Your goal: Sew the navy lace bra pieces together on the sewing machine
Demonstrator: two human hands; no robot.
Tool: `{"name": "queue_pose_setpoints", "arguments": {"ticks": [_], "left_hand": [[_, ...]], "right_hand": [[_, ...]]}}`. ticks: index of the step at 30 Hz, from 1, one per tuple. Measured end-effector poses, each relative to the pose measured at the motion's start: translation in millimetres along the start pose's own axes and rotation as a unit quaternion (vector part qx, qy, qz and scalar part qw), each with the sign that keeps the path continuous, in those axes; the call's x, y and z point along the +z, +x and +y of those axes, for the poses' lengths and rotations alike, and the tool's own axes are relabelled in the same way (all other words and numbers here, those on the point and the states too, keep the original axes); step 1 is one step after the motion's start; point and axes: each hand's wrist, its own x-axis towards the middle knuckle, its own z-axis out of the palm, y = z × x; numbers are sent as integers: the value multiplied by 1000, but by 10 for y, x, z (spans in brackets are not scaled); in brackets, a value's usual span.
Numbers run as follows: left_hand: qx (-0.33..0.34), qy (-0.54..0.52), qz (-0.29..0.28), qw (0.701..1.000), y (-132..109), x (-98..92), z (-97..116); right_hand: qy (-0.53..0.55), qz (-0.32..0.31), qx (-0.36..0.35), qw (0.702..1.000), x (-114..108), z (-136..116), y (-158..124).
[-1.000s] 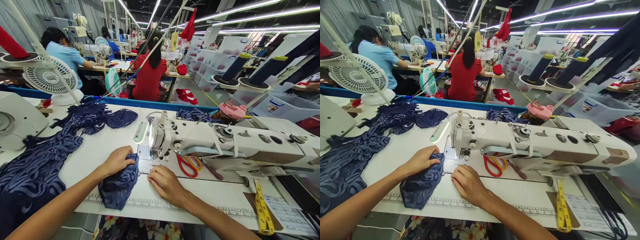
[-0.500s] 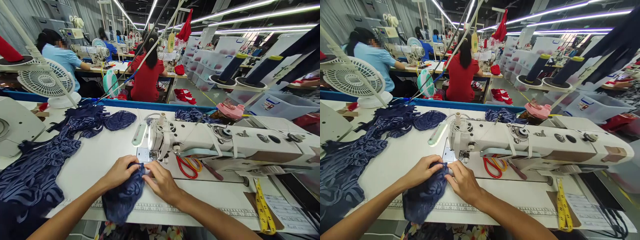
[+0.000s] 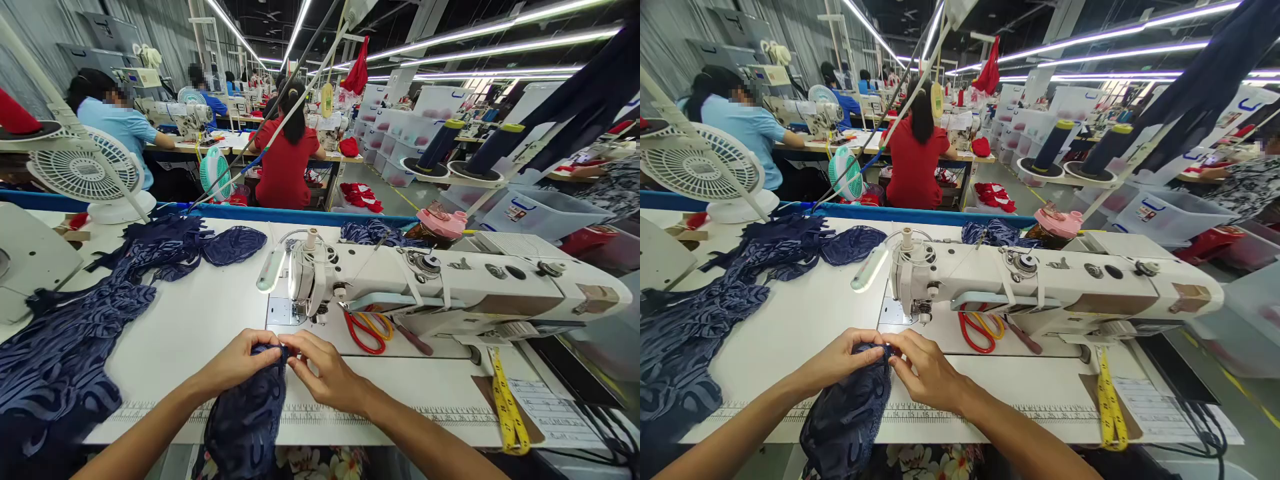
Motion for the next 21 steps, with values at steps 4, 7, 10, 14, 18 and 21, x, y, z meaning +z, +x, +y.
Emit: {"name": "queue_pose_setpoints", "arguments": {"ticks": [4,7,10,14,18,21], "left_hand": [[-67,2,-67,996,23,-84,6],[-61,39,-47,996,-6,-29,25],[-2,145,139,980,-147,200,6],[74,226,276,931,-350,569,-136],[75,128,247,958,-384,623,-162],[29,19,207,978,-388,486,-41]], "right_hand": [[16,-24,-35,999,-38,-58,-9],[8,18,-13,1000,35,-56,-26],[12,96,85,992,126,-50,-26],[104,124,233,959,233,-104,13],[224,80,281,930,297,-212,43],[280,26,262,923,249,-285,40]]}}
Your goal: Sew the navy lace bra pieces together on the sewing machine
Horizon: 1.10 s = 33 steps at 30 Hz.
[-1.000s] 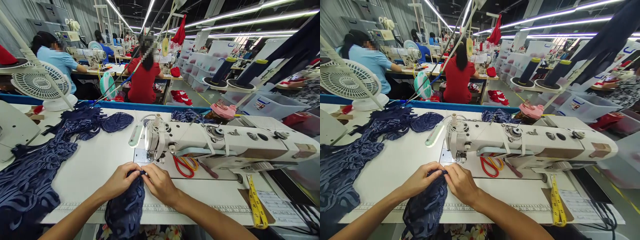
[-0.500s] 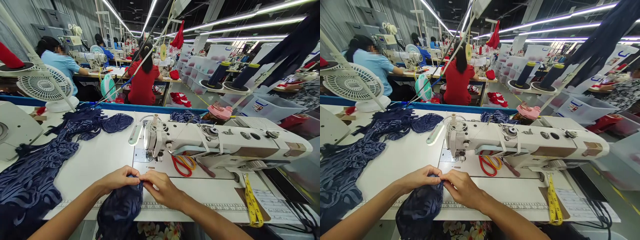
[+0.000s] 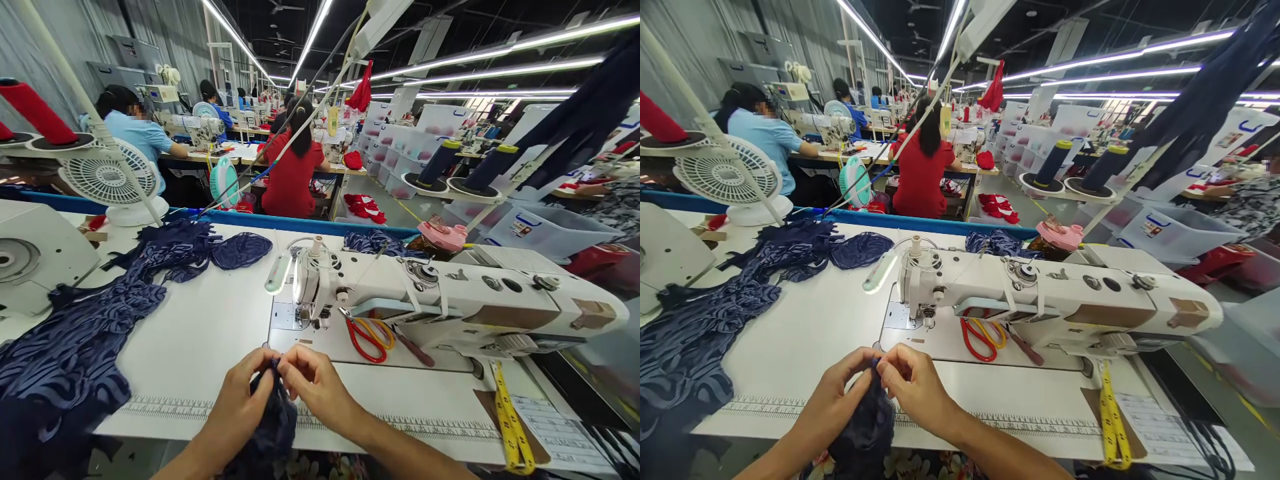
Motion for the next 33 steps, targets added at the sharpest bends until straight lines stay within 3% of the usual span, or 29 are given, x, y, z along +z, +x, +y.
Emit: {"name": "queue_pose_setpoints", "arguments": {"ticks": [3,7,12,17,20,24,28,33], "left_hand": [[-57,-74,-42,995,41,-103,123],[-35,-117,-75,990,71,-93,187],[-18,-86,-112,990,65,-55,127],[-2,9,-107,994,51,-192,170],[12,32,-98,995,83,-259,257],[-1,44,-91,995,127,-223,230],[38,56,-40,997,135,-162,108],[-2,25,-57,998,123,-166,88]], "right_hand": [[-72,23,-71,995,-61,-92,-35],[-117,26,-140,983,-99,-161,-37],[-98,54,-123,986,-96,-134,-17],[4,5,-9,1000,-129,-144,-17],[38,-12,24,999,-122,-147,3],[-18,4,20,1000,-99,-108,35],[-104,15,0,994,-107,-73,32],[-159,28,-24,987,-123,-88,36]]}}
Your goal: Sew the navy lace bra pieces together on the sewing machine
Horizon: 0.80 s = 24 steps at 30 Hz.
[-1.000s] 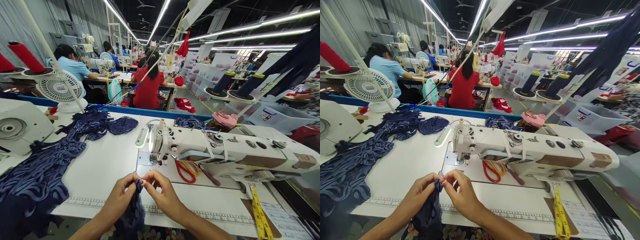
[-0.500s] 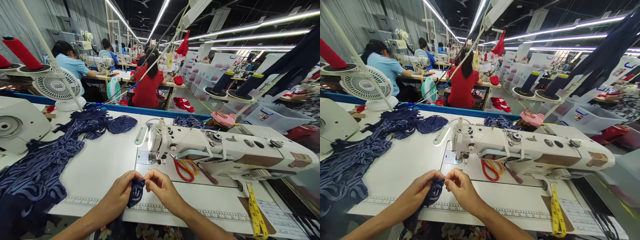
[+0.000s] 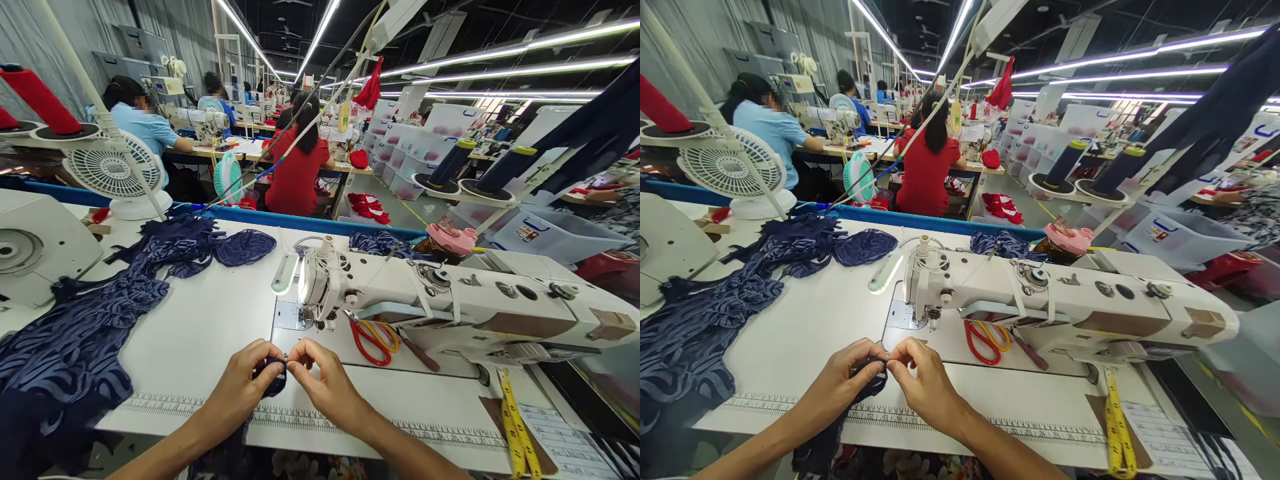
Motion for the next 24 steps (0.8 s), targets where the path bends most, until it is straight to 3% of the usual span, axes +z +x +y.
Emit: {"name": "queue_pose_setpoints", "arguments": {"ticks": [7,15,21,24], "left_hand": [[-14,-38,35,999,33,22,-73],[-48,-39,35,997,82,20,-51],[-22,3,34,999,78,31,-66],[3,35,42,999,165,-51,-114]], "right_hand": [[16,8,2,1000,21,1,47],[29,10,6,1000,50,120,121],[65,-23,10,998,53,210,146],[65,-15,17,998,83,279,165]]}}
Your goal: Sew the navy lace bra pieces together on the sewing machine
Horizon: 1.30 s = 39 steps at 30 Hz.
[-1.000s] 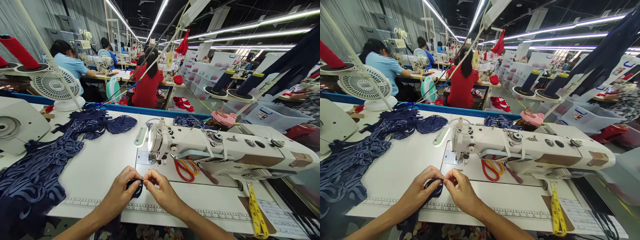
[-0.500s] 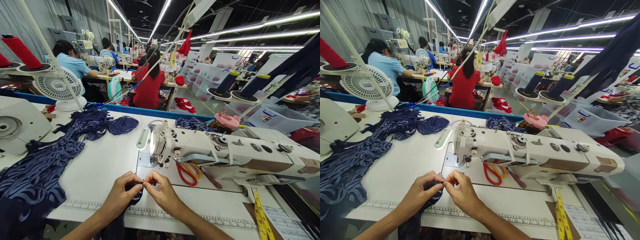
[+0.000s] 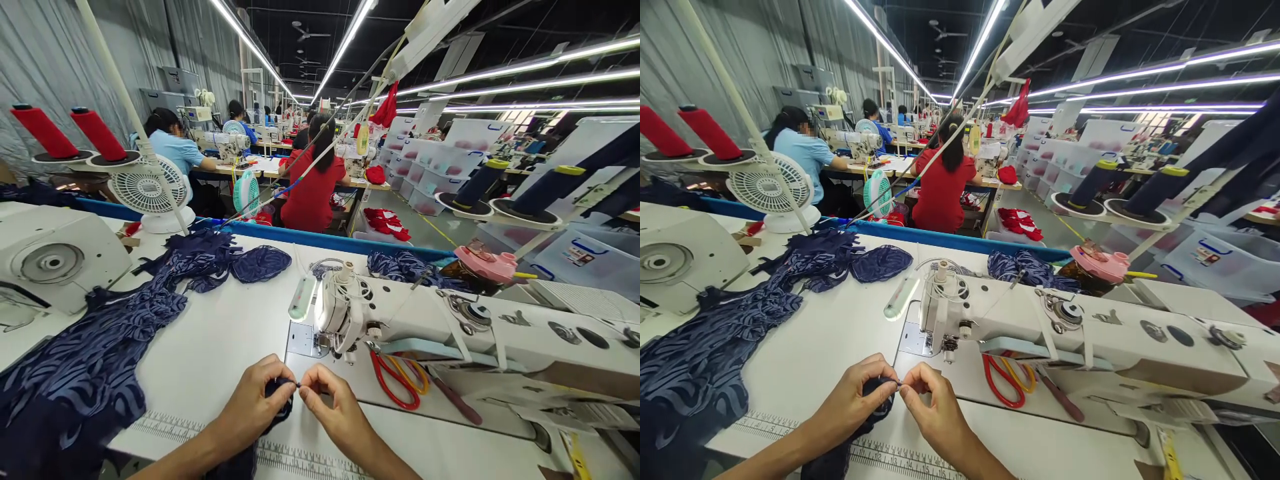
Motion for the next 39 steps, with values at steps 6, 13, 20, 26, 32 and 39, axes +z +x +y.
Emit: {"name": "queue_pose_setpoints", "arguments": {"ticks": [6,13,20,26,32,39], "left_hand": [[18,141,112,984,835,-566,-211],[-24,212,174,961,1793,-1001,-538],[-1,183,202,962,1835,-960,-678],[6,112,244,963,1755,-1392,-392],[21,67,29,997,927,-1533,92],[-21,-57,-277,959,107,-781,169]], "right_hand": [[9,-4,25,1000,46,168,48],[-66,-15,2,998,41,296,67],[-90,-13,-20,996,34,334,90],[-104,-29,-34,994,13,359,104],[-94,25,-83,992,-11,265,75],[-104,-38,-221,969,43,-26,-66]]}}
